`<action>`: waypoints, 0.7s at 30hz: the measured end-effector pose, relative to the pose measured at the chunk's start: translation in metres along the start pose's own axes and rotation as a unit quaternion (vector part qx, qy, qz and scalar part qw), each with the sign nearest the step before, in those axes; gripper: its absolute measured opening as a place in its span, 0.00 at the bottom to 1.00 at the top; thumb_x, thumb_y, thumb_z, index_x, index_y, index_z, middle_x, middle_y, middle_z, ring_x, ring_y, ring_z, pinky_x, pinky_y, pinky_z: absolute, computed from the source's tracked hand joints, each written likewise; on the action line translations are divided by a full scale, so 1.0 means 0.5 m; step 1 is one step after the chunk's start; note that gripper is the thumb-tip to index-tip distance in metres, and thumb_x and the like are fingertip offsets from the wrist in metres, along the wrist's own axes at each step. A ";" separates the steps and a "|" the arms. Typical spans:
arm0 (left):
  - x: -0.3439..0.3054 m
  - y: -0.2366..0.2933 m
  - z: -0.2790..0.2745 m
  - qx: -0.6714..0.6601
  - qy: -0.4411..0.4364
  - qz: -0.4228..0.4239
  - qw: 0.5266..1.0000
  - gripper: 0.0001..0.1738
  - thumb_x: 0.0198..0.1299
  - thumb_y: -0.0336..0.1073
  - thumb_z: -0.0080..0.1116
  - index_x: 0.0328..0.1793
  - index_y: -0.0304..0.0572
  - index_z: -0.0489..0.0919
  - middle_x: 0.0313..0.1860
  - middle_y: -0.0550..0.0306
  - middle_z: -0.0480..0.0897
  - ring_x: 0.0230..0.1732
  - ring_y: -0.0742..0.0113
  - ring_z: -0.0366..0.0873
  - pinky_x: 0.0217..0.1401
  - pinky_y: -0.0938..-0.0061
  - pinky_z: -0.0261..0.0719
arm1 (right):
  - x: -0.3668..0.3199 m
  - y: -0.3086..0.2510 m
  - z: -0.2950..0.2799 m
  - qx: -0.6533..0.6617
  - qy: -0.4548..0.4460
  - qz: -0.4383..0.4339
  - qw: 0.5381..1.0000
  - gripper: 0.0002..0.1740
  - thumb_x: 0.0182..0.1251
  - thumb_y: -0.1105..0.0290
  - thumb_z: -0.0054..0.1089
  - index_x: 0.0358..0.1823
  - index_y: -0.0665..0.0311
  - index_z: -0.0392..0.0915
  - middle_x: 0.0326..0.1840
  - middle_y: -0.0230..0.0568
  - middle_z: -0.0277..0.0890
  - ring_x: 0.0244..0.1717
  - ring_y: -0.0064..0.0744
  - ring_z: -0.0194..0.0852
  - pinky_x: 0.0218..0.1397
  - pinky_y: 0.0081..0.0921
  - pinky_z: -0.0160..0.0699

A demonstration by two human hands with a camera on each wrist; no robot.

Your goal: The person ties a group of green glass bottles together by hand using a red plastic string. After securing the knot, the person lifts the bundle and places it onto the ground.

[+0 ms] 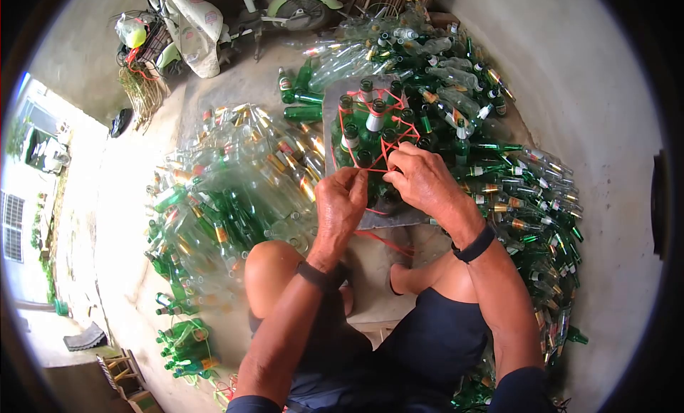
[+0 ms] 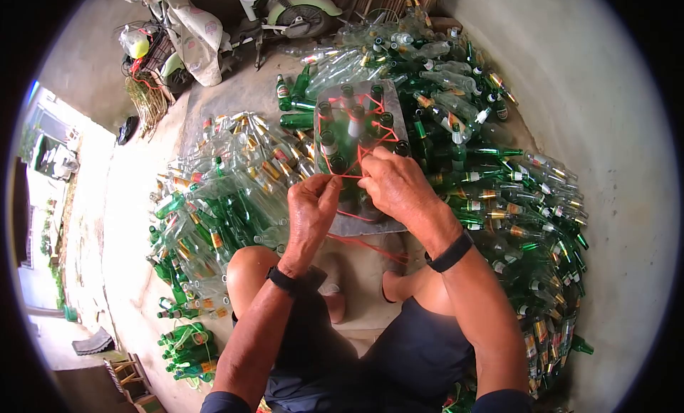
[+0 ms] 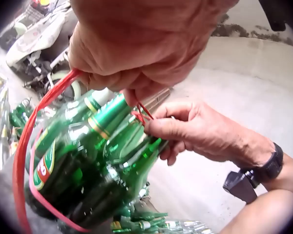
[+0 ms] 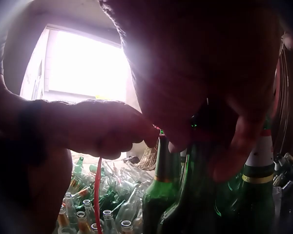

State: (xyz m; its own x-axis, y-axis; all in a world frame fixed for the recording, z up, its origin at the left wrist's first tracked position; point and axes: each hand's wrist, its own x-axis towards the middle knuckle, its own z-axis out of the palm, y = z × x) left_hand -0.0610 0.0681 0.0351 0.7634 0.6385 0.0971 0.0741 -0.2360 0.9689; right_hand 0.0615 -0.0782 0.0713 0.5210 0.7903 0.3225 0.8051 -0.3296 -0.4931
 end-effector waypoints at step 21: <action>0.207 0.108 -0.027 0.322 -0.245 0.226 0.886 0.10 0.61 0.31 0.60 0.32 0.31 0.86 0.23 0.45 0.84 0.24 0.68 0.81 0.32 0.62 0.80 | -0.011 0.007 0.009 0.017 0.049 -0.059 0.997 0.11 0.60 0.76 0.72 0.43 0.63 0.82 0.45 0.44 0.79 0.44 0.56 0.85 0.44 0.47 0.86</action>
State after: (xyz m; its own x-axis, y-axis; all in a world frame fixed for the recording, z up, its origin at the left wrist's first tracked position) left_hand 0.0133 0.1310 0.1006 0.9839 0.0145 0.1781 -0.0799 -0.8560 0.5108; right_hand 0.0601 -0.0811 0.0642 0.4498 0.7677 0.4564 0.8531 -0.2181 -0.4740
